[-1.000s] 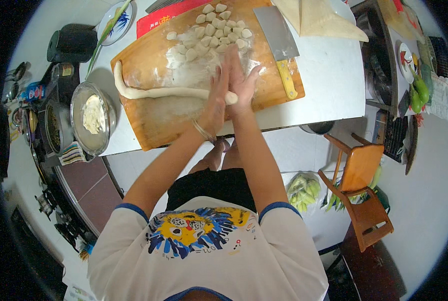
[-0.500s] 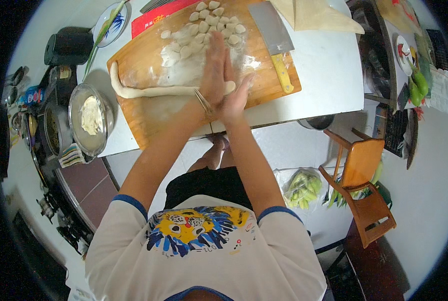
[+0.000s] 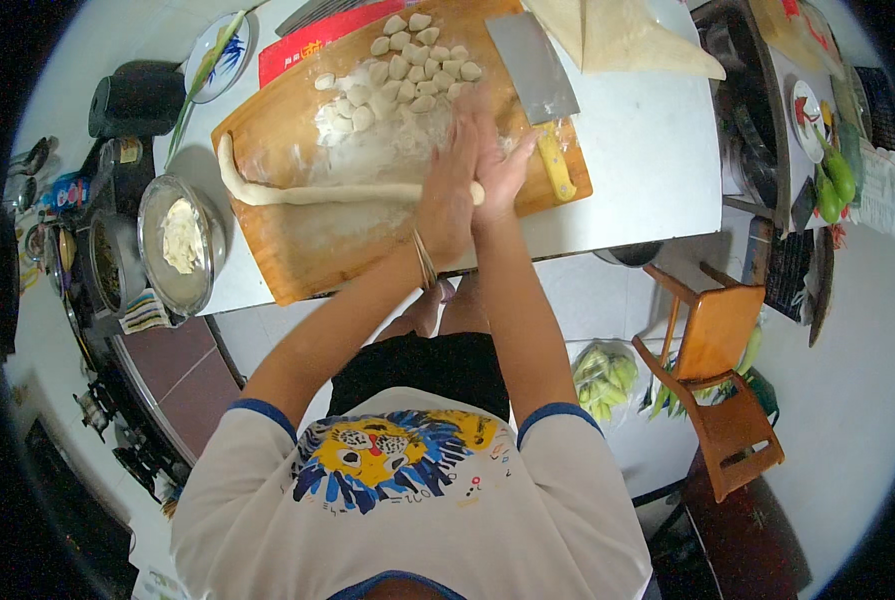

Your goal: The person rolls a long strip of dough on a floured wooden board and uses a large cleaver to cut it into small, uniform pieces. The process is repeated multiple times, with the person gathering the cut pieces and rolling out new strips of dough.

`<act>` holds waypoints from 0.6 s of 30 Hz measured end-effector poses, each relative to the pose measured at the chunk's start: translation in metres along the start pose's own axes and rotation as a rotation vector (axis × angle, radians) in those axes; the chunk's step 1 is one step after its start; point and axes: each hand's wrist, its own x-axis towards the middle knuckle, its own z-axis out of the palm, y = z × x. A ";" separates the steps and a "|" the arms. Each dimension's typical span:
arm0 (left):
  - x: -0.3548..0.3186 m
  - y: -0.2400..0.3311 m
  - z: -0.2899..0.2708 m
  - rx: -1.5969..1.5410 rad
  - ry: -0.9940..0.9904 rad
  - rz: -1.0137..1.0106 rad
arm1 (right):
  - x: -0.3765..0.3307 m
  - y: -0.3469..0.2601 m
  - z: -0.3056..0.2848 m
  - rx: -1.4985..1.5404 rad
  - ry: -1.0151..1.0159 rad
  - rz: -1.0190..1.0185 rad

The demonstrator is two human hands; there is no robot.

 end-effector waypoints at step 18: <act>-0.005 -0.106 -0.046 0.090 0.275 0.057 | 0.013 -0.081 -0.048 -0.759 0.189 -0.233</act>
